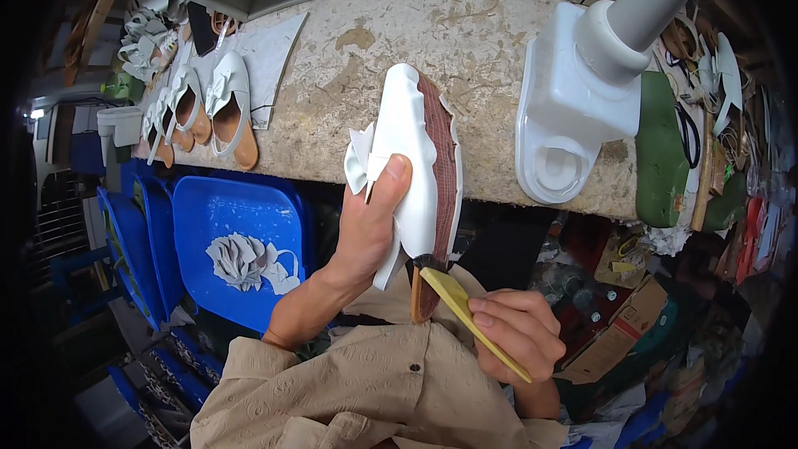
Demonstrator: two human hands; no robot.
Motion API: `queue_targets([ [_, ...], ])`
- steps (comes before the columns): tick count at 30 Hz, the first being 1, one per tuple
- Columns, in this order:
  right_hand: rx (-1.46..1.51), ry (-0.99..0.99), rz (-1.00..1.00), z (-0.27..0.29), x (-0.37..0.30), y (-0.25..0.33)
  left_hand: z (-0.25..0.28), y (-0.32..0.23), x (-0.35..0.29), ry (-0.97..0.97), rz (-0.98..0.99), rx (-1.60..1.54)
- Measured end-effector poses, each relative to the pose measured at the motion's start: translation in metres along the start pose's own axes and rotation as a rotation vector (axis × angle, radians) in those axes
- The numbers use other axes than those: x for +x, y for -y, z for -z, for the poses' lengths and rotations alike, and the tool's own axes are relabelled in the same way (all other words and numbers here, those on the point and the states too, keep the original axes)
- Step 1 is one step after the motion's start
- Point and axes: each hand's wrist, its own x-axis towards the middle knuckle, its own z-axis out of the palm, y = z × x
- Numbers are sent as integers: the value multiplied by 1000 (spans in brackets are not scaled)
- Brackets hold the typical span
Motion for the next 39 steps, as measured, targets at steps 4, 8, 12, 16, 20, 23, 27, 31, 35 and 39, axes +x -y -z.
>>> queue_targets([
  [4, -27, 89, 76, 10, 9, -4, 0, -4, 2, 23, -32, -7],
  [8, 51, 62, 3, 18, 15, -6, 2, -5, 2, 34, -29, -39],
  [12, 397, -108, -305, 16, 19, -2, 0, -7, 2, 53, -53, -64],
  [16, 380, -63, -332, 15, 28, -13, -1, -12, 1, 70, -61, -58],
  [20, 404, -68, -273, 16, 32, -19, 0, -12, 3, 74, -85, -56],
  [23, 400, -20, -237, 17, 30, -23, 0, -13, 3, 84, -83, -49],
  [27, 324, -158, -184, 13, 28, -21, -2, -12, 7, 58, -98, -62],
  [31, 260, -99, -179, 7, 27, -12, -2, -15, 12, 40, -106, -44],
  [35, 132, 53, -40, 16, 34, -13, -6, -14, 17, 34, -189, -65],
  [39, 185, 57, -47, 21, 37, -14, -6, -16, 20, 65, -216, -64],
])
